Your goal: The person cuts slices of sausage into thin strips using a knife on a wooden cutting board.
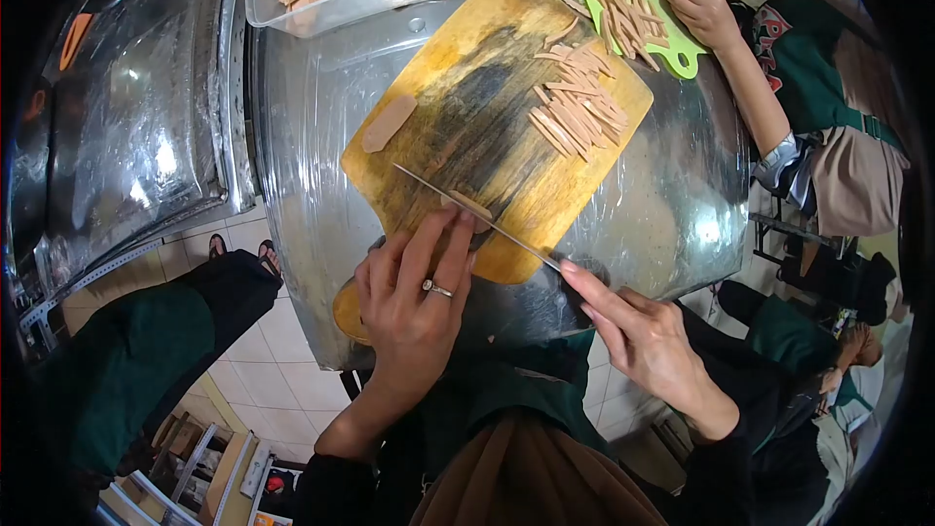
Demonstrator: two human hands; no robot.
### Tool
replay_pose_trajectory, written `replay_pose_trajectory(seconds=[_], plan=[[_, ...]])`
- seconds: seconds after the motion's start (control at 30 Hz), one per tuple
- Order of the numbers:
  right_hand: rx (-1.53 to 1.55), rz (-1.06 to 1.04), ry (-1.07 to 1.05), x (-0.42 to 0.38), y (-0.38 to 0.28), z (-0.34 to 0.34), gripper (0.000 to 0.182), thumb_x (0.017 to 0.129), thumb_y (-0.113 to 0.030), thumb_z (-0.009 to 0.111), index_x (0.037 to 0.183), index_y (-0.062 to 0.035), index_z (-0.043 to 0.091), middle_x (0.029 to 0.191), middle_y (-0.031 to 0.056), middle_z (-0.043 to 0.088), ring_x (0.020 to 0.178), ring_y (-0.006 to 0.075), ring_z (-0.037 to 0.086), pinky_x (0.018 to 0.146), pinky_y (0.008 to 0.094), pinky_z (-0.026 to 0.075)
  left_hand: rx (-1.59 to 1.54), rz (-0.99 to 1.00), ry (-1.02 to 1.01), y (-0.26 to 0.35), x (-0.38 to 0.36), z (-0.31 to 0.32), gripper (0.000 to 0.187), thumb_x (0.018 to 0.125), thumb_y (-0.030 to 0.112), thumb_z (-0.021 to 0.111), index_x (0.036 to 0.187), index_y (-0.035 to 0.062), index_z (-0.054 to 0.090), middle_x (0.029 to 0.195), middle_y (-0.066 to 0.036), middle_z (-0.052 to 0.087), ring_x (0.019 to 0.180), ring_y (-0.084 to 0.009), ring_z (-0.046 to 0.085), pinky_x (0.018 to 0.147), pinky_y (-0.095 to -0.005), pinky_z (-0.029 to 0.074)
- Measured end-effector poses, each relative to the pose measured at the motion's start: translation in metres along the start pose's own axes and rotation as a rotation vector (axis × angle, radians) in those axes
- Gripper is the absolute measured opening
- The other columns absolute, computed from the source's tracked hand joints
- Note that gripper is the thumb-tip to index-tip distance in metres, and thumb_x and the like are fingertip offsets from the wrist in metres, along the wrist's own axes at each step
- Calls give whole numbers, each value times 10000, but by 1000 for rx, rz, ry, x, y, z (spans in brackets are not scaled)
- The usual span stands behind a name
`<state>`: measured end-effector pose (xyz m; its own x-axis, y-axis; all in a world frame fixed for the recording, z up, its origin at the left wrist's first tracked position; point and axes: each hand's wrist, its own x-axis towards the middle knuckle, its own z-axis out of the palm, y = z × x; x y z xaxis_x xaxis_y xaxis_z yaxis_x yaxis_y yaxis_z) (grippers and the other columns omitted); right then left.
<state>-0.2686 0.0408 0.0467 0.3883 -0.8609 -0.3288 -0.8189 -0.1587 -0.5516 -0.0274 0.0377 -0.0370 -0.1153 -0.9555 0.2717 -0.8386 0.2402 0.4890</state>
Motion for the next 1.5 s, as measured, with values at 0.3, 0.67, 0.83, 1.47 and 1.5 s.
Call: replay_pose_trajectory(seconds=[0.3, 0.67, 0.83, 1.47, 1.5], plan=[[223, 6, 98, 17, 8, 5, 615, 959, 0, 662, 1525, -210, 543, 907, 233, 734, 680, 327, 703, 658, 410, 573, 7, -3, 3, -3, -3, 2, 523, 788, 76, 825, 1298, 138, 725, 1311, 10, 659, 1084, -222, 620, 941, -410, 479], [141, -13, 59, -5, 2, 4, 627, 961, -46, 685, 1534, -252, 537, 656, 144, 590, 523, 283, 567, 563, 412, 499, 3, 10, 29, -4, -5, 5, 481, 825, 79, 811, 1296, 125, 725, 1318, 1, 664, 1105, -218, 626, 955, -423, 480], [42, -30, 32, -2, 3, 8, 649, 974, -63, 672, 1559, -282, 496, 626, 135, 555, 521, 285, 591, 560, 420, 517, 19, 15, 24, -6, -6, 6, 467, 820, 84, 815, 1278, 115, 731, 1318, -4, 664, 1108, -218, 626, 956, -425, 480], [172, 82, -14, 0, -12, 0, 513, 966, 14, 645, 1459, -119, 596, 1351, 139, 680, 977, 356, 753, 851, 370, 589, -4, 8, 46, -4, -5, 5, 378, 877, 101, 794, 1252, 117, 754, 1270, -22, 703, 1108, -273, 645, 969, -410, 505], [159, 62, -4, -1, -10, 1, 534, 966, 5, 649, 1476, -140, 580, 1241, 141, 669, 908, 344, 728, 809, 377, 578, -6, 7, 47, -5, -6, 6, 375, 875, 100, 795, 1248, 116, 755, 1266, -23, 705, 1107, -274, 646, 968, -410, 506]])
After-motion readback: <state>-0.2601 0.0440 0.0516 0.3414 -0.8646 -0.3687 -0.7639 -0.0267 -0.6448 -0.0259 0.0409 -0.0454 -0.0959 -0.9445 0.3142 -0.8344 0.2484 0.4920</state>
